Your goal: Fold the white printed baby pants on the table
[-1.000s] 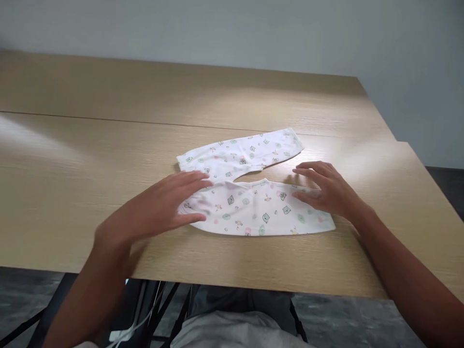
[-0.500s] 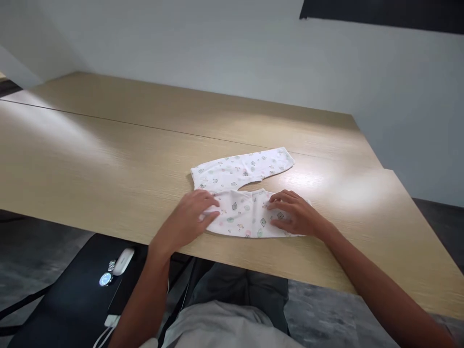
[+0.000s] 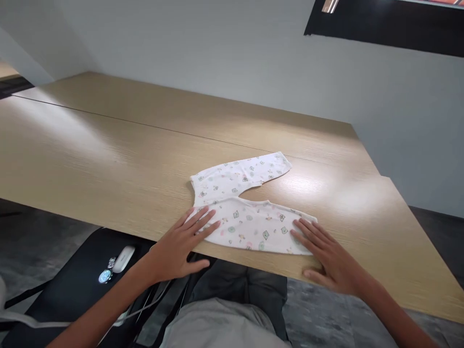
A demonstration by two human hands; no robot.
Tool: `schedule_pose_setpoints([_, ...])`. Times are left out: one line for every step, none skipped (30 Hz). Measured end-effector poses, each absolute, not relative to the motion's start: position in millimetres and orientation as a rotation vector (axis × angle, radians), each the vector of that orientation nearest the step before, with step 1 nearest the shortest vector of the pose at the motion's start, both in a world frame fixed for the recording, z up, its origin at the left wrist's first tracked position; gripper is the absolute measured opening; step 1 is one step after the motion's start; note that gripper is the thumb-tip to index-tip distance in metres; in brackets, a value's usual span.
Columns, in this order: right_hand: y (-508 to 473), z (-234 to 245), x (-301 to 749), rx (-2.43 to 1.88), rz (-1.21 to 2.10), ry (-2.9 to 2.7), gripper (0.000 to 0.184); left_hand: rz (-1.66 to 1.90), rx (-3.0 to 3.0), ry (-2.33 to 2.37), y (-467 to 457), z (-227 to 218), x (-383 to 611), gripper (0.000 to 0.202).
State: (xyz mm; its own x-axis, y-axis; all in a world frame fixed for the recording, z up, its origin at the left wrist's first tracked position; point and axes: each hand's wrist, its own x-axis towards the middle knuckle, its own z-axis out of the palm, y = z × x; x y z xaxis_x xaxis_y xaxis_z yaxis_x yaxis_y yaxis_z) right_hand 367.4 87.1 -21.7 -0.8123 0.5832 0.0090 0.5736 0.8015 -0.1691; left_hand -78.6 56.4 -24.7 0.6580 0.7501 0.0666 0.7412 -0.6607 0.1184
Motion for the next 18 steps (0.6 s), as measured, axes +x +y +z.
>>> schedule_pose_setpoints([73.9,-22.6,368.0,-0.952,0.218,-2.941,0.088,0.168,2.807,1.236,48.5,-26.5,-81.4,0.076])
schedule_pose_setpoints([61.1,-24.2,368.5,-0.967,0.178,-2.946,0.087,0.184,2.828,1.222,41.2,-28.9,-84.4,0.071])
schedule_pose_setpoints([49.3,-26.5,369.2,-0.974,0.13,-2.939,0.083,0.226,2.848,1.21,34.5,-31.8,-87.5,0.066])
schedule_pose_setpoints([38.9,-29.1,370.5,-0.966,0.085,-2.92,0.077,0.284,2.862,1.197,28.5,-34.7,-91.0,0.065])
schedule_pose_setpoints([30.0,-31.7,372.5,-0.943,0.055,-2.89,0.07,0.347,2.868,1.177,23.2,-37.4,-94.5,0.066])
schedule_pose_setpoints([22.9,-33.7,375.1,-0.913,0.053,-2.857,0.066,0.406,2.863,1.156,18.6,-39.6,-98.0,0.067])
schedule_pose_setpoints([17.7,-34.6,378.3,-0.884,0.08,-2.816,0.064,0.461,2.848,1.139,14.6,-41.0,-101.2,0.067])
schedule_pose_setpoints([14.6,-34.2,381.7,-0.864,0.136,-2.768,0.063,0.515,2.822,1.128,11.3,-41.7,-103.7,0.066])
schedule_pose_setpoints([13.7,-32.3,385.0,-0.864,0.207,-2.702,0.062,0.582,2.778,1.13,8.6,-41.6,-105.6,0.065])
schedule_pose_setpoints([15.2,-29.0,387.9,-0.884,0.282,-2.616,0.06,0.675,2.712,1.147,6.7,-40.9,-106.8,0.065])
schedule_pose_setpoints([19.1,-24.4,390.1,-0.922,0.358,-2.516,0.057,0.789,2.617,1.18,5.8,-39.7,-107.5,0.063])
schedule_pose_setpoints([25.5,-19.1,391.4,-0.976,0.423,-2.408,0.053,0.899,2.498,1.228,6.0,-38.2,-107.7,0.06])
schedule_pose_setpoints([34.6,-13.4,391.7,-1.034,0.471,-2.295,0.045,0.995,2.361,1.285,7.5,-36.4,-107.6,0.054])
schedule_pose_setpoints([46.4,-7.8,390.7,-1.095,0.507,-2.187,0.035,1.073,2.216,1.353,10.5,-34.4,-107.5,0.047])
schedule_pose_setpoints([60.7,-2.6,388.5,-1.153,0.543,-2.087,0.025,1.133,2.069,1.429,15.0,-32.1,-107.2,0.039])
schedule_pose_setpoints([77.4,2.0,384.9,-1.191,0.59,-1.991,0.016,1.169,1.93,1.507,20.9,-29.5,-106.9,0.029])
schedule_pose_setpoints([96.0,5.8,379.9,-1.217,0.665,-1.9,0.013,1.198,1.799,1.581,28.0,-26.8,-106.4,0.021])
schedule_pose_setpoints([116.2,9.0,373.6,-1.221,0.772,-1.81,0.017,1.241,1.677,1.648,36.1,-24.0,-105.8,0.014])
